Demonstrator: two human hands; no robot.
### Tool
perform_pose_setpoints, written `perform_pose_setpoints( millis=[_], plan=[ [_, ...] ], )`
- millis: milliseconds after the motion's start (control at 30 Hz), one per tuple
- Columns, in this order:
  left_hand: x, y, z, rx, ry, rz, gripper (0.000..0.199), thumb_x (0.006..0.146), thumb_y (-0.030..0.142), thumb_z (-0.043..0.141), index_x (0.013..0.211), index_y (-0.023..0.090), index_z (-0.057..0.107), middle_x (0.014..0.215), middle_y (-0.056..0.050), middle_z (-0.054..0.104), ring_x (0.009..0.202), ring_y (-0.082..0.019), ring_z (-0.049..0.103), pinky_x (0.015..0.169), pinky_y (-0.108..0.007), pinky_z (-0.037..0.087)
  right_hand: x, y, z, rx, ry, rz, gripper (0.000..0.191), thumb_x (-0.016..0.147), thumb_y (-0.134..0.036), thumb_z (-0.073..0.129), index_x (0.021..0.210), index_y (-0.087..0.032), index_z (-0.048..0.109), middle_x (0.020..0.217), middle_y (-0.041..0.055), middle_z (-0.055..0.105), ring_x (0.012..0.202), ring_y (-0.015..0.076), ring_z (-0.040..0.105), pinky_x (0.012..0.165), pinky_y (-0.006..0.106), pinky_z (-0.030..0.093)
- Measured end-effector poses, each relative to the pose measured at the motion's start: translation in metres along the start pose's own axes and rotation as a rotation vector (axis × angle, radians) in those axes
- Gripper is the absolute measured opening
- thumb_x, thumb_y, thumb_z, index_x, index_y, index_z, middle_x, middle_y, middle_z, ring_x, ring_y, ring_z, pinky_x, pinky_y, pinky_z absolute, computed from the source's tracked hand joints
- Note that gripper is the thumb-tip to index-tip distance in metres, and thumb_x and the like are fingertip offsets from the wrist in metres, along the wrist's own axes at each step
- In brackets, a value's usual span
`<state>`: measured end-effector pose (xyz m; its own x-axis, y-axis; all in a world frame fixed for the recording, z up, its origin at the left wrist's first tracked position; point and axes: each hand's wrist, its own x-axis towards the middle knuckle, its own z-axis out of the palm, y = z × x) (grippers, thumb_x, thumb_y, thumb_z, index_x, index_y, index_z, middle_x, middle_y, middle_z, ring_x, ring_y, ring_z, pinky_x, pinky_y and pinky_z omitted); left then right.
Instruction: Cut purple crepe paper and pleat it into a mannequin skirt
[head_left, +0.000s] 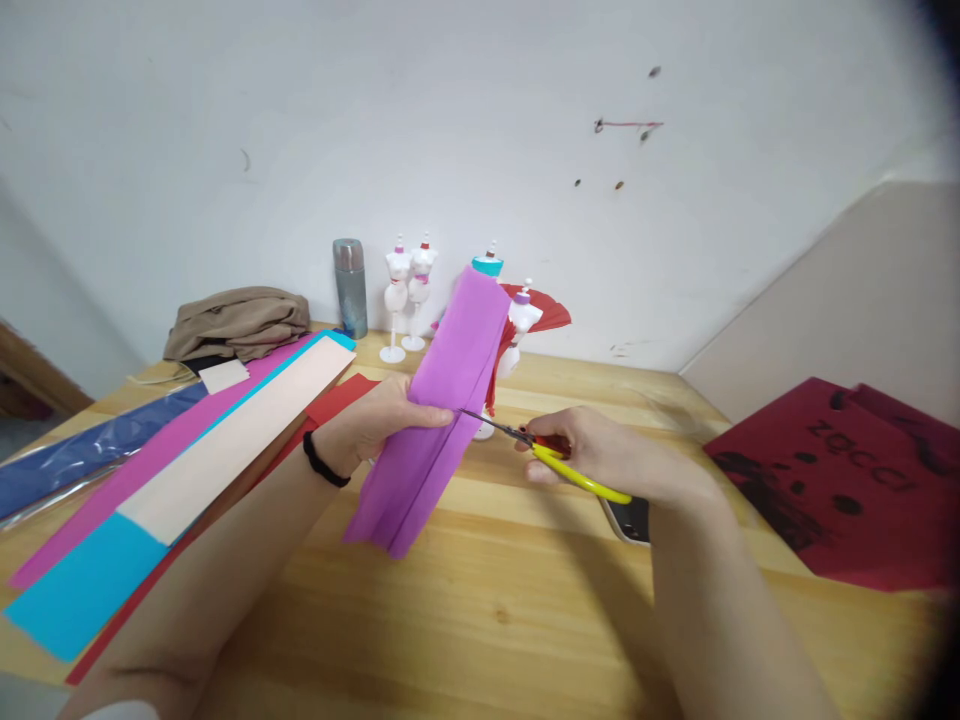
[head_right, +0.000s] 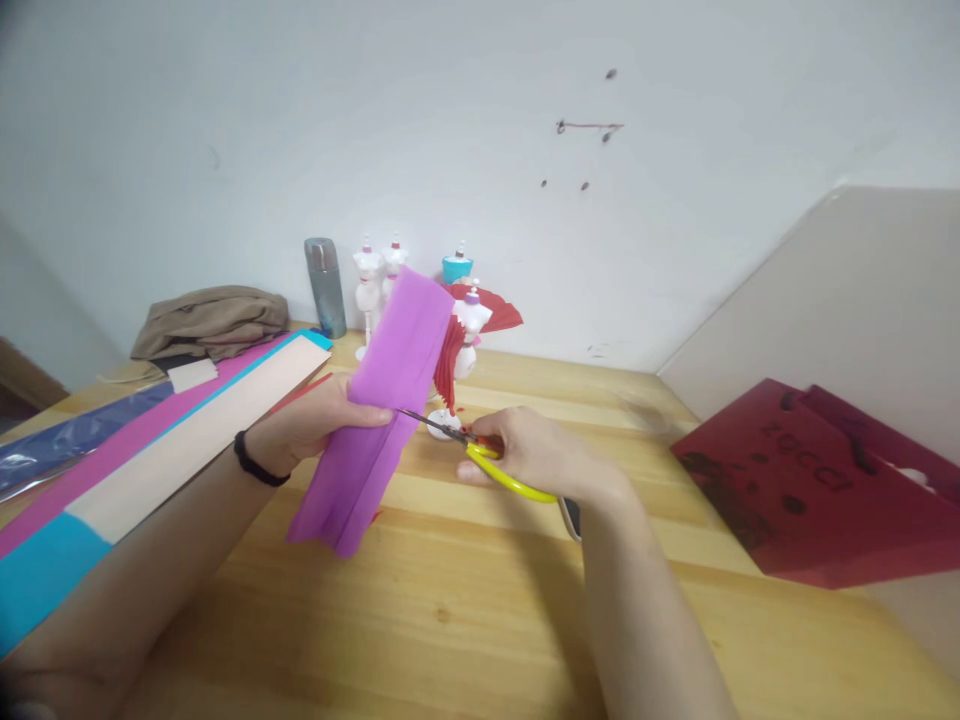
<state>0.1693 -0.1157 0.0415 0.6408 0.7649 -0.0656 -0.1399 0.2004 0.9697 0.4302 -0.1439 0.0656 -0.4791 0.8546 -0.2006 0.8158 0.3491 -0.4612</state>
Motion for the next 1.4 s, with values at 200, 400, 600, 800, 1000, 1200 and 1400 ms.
perform_pose_setpoints(
  millis=[200,400,600,800,1000,1200,1400],
  plan=[
    [0.001,-0.001,0.004,0.043,0.074,-0.018,0.038,0.065,0.029,0.086,0.098,0.014,0.075,0.090,-0.009,0.077,0.076,-0.020,0.070,0.065,-0.028,0.055,0.002,0.001,0.004,-0.020,0.004,0.022,0.040,0.078,-0.057,0.060,0.071,-0.019,0.054,0.062,-0.0025,0.043,0.057,0.0117,0.032,0.054,0.027,0.024],
    [0.002,-0.001,0.010,0.080,0.138,-0.029,0.041,0.061,0.027,0.087,0.097,0.013,0.074,0.088,-0.008,0.074,0.076,-0.019,0.068,0.067,-0.028,0.054,0.003,-0.006,0.005,-0.017,0.008,0.024,0.041,0.078,-0.058,0.060,0.066,-0.020,0.050,0.060,-0.0019,0.042,0.056,0.0120,0.032,0.052,0.028,0.024],
    [0.002,-0.002,0.010,0.048,0.103,-0.048,0.043,0.061,0.028,0.086,0.099,0.012,0.073,0.087,-0.008,0.073,0.074,-0.019,0.067,0.066,-0.030,0.054,0.003,-0.008,0.004,0.005,0.021,0.045,0.040,0.075,-0.054,0.062,0.062,-0.020,0.046,0.059,-0.0032,0.037,0.056,0.0112,0.029,0.053,0.027,0.023],
    [0.002,-0.001,0.011,-0.014,0.088,-0.029,0.035,0.061,0.021,0.086,0.092,0.012,0.073,0.083,-0.006,0.073,0.072,-0.018,0.068,0.065,-0.028,0.054,0.003,-0.008,0.003,0.007,0.043,0.080,0.040,0.072,-0.055,0.065,0.064,-0.017,0.054,0.059,-0.0028,0.038,0.058,0.0104,0.030,0.052,0.026,0.022],
    [0.003,-0.001,0.012,-0.038,0.081,-0.050,0.038,0.061,0.022,0.086,0.095,0.012,0.073,0.083,-0.007,0.073,0.070,-0.019,0.068,0.063,-0.028,0.054,0.004,-0.008,0.002,0.033,0.044,0.066,0.041,0.071,-0.054,0.064,0.061,-0.017,0.053,0.059,-0.0027,0.036,0.058,0.0106,0.029,0.052,0.027,0.021],
    [0.003,-0.002,0.010,-0.046,0.053,-0.023,0.037,0.062,0.022,0.086,0.096,0.013,0.073,0.086,-0.008,0.074,0.074,-0.019,0.068,0.065,-0.028,0.054,0.003,-0.009,0.003,0.032,0.082,0.072,0.036,0.071,-0.048,0.067,0.059,-0.016,0.056,0.057,-0.0027,0.035,0.056,0.0105,0.029,0.052,0.028,0.019],
    [0.001,0.002,0.003,0.034,0.018,-0.063,0.044,0.065,0.029,0.086,0.103,0.012,0.074,0.097,-0.012,0.075,0.080,-0.021,0.070,0.071,-0.030,0.055,0.004,-0.008,0.002,0.010,0.110,0.087,0.035,0.070,-0.049,0.066,0.059,-0.018,0.058,0.056,-0.0020,0.036,0.056,0.0114,0.028,0.053,0.028,0.020]
  ],
)
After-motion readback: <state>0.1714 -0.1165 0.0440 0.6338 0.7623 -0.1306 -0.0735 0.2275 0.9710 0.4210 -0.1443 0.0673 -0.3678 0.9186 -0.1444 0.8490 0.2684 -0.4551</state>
